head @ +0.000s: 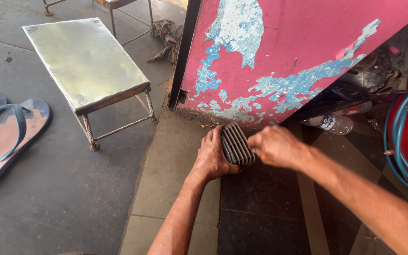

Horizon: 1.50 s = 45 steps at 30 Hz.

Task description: The person cleans a motorcycle engine cylinder block by hand and using a small metal scraper to remove carbon deposits and debris from the surfaces and cooling fins.

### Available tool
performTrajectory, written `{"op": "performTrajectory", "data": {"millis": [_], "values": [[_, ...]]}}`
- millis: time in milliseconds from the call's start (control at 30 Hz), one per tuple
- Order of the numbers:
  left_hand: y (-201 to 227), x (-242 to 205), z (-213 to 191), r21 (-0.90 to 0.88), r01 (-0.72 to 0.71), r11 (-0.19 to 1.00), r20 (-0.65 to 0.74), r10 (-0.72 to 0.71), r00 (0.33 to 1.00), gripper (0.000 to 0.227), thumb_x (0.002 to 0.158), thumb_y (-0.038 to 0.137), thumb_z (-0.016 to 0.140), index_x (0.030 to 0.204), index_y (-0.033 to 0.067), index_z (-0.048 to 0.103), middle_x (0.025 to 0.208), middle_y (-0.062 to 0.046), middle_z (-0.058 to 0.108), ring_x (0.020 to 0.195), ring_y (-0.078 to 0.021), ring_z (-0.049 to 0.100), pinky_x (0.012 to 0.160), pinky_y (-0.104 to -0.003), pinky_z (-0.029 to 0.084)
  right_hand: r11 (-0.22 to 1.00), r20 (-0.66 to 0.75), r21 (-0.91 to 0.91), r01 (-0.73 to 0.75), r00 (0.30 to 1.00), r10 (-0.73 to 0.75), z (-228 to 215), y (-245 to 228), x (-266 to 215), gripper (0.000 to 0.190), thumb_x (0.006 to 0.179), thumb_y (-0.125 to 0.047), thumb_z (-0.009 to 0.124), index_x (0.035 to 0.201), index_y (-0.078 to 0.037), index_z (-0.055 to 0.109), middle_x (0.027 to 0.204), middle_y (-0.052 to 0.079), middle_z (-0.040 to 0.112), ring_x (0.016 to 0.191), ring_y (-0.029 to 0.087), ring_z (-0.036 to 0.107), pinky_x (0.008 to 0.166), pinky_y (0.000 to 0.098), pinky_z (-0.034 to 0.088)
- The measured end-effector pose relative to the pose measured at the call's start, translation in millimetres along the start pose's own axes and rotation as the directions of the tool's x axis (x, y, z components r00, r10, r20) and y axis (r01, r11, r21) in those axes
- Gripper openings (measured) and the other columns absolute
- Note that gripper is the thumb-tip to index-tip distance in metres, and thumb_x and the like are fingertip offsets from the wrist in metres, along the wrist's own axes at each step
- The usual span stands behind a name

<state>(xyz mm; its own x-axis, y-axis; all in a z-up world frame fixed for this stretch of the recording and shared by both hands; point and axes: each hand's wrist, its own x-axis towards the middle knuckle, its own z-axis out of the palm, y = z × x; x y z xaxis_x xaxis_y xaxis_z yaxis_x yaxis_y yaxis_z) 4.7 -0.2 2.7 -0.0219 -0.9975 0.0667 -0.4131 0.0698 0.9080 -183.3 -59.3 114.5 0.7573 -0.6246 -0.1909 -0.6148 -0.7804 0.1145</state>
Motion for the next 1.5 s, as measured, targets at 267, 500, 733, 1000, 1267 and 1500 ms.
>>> {"op": "performTrajectory", "data": {"millis": [267,500,733,1000,1267,1500], "values": [[8.9,0.1,-4.3,0.008,0.061,0.998,0.036,-0.062,0.997,0.136,0.042,0.027,0.097,0.156,0.0096,0.024,0.154,-0.015,0.041,0.144,-0.0373,0.037,0.115,-0.051,0.038,1.000,-0.124,0.000,0.014,0.992,-0.014,6.0,-4.1,-12.8,0.010,0.081,-0.004,0.066,0.087,-0.006,0.075,0.069,0.016,0.073,0.060,0.030,0.071,0.057,0.0462,0.059],[7.4,2.1,-0.5,0.009,-0.005,1.000,-0.001,0.005,1.000,0.137,0.042,0.030,0.097,0.155,0.0065,0.025,0.153,-0.018,0.042,0.143,-0.0395,0.038,0.115,-0.051,0.039,0.907,-0.057,0.246,-0.342,0.929,0.366,-32.5,19.7,-7.7,0.020,0.093,-0.016,0.066,0.109,-0.011,0.077,0.079,0.016,0.077,0.063,0.029,0.076,0.062,0.0425,0.059],[0.3,2.6,1.3,0.013,-0.053,0.998,-0.022,0.053,0.998,0.136,0.040,0.031,0.098,0.153,0.0066,0.028,0.153,-0.019,0.042,0.142,-0.0405,0.038,0.113,-0.052,0.039,0.942,-0.386,0.316,-0.109,0.893,0.233,-6.0,2.8,6.6,0.018,0.091,-0.017,0.071,0.104,-0.005,0.077,0.087,0.019,0.076,0.075,0.031,0.076,0.065,0.0417,0.059],[0.3,3.9,3.3,0.047,-0.067,0.997,-0.004,0.067,0.998,0.135,0.039,0.031,0.099,0.153,0.0088,0.029,0.148,-0.020,0.043,0.138,-0.0436,0.041,0.112,-0.053,0.042,0.998,-0.339,0.058,0.002,0.940,0.018,17.4,0.5,21.5,0.024,0.076,0.006,0.059,0.094,0.000,0.073,0.074,0.019,0.071,0.063,0.032,0.071,0.057,0.0426,0.060],[10.9,4.0,-1.1,0.071,-0.014,0.997,0.062,0.010,0.998,0.136,0.038,0.026,0.100,0.154,0.0114,0.029,0.150,-0.017,0.041,0.140,-0.0394,0.039,0.113,-0.051,0.041,0.986,0.002,-0.066,-0.152,0.988,0.152,10.2,4.4,21.1,0.024,0.078,0.011,0.051,0.086,-0.002,0.070,0.063,0.015,0.068,0.054,0.027,0.070,0.049,0.0407,0.059],[3.2,7.1,3.5,0.030,-0.116,0.993,0.025,0.115,0.993,0.133,0.040,0.024,0.098,0.153,0.0084,0.030,0.146,-0.019,0.047,0.139,-0.0411,0.042,0.115,-0.049,0.041,0.995,-0.300,0.088,-0.048,0.951,0.073,-1.5,-7.5,9.2,0.012,0.081,0.002,0.062,0.085,-0.001,0.073,0.067,0.020,0.069,0.059,0.035,0.070,0.057,0.0482,0.058]]}}
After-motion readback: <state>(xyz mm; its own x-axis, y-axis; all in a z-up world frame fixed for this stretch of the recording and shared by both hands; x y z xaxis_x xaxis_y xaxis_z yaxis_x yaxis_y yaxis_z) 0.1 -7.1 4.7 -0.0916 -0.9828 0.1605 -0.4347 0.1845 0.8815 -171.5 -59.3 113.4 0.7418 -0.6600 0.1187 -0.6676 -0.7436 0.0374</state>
